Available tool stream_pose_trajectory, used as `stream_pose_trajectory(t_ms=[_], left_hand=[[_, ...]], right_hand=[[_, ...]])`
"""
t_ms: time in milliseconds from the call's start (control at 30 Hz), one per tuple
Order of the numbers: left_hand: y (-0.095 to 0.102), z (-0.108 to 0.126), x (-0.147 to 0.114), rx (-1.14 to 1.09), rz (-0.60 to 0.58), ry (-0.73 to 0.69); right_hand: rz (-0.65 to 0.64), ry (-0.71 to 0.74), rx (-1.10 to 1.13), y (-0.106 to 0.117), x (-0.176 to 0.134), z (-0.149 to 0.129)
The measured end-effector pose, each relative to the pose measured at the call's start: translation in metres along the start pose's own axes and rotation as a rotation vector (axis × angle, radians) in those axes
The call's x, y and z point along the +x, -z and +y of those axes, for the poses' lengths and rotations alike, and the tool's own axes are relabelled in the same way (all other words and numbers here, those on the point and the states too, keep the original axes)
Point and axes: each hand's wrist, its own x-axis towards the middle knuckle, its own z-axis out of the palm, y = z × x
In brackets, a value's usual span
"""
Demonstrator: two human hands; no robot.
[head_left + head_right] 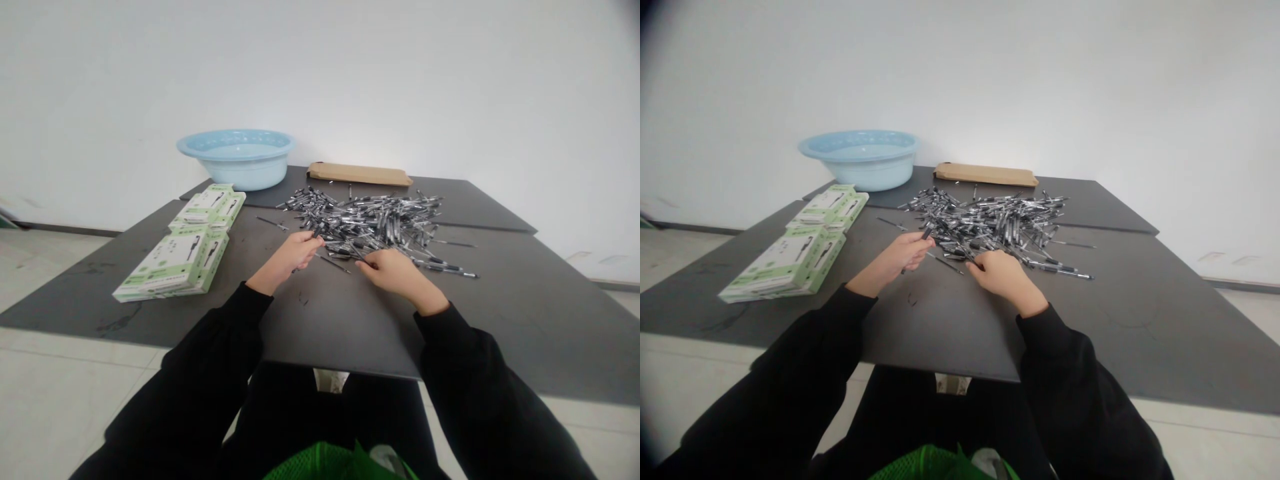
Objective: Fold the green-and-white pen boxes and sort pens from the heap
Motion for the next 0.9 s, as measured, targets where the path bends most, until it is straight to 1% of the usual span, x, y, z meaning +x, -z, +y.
stream_pose_trajectory(t_ms=[67, 200, 267, 367, 500, 600, 700, 767, 833, 900], left_hand=[[-0.004, -0.005, 0.001, 0.006, -0.014, -0.009], [-0.014, -0.014, 0.002, -0.028, -0.091, -0.012], [-0.017, -0.017, 0.002, -0.073, -0.103, -0.016], [-0.019, -0.020, 0.002, -0.137, -0.130, -0.038], [-0.021, -0.021, 0.002, -0.180, -0.180, -0.082], [-0.022, -0.019, 0.002, -0.128, -0.147, -0.141], [-0.018, -0.015, 0.002, -0.131, -0.107, -0.188], [-0.013, -0.012, 0.003, -0.188, -0.087, -0.195], [-0.008, -0.011, 0.004, -0.224, -0.075, -0.188], [-0.005, -0.011, 0.005, -0.156, -0.064, -0.180]], right_hand=[[0.076, 0.002, 0.125, -0.003, 0.001, -0.003], [0.229, 0.003, 0.355, -0.011, 0.006, -0.007], [0.246, -0.001, 0.416, -0.013, 0.008, -0.009], [0.202, 0.039, 0.477, -0.020, 0.012, -0.013], [0.130, 0.113, 0.455, -0.031, 0.016, -0.026], [0.131, 0.108, 0.407, -0.034, 0.016, -0.034], [0.130, 0.091, 0.388, -0.028, 0.014, -0.034], [0.168, 0.074, 0.395, -0.024, 0.014, -0.028], [0.239, 0.086, 0.384, -0.024, 0.016, -0.018], [0.311, 0.116, 0.325, -0.030, 0.019, -0.007]])
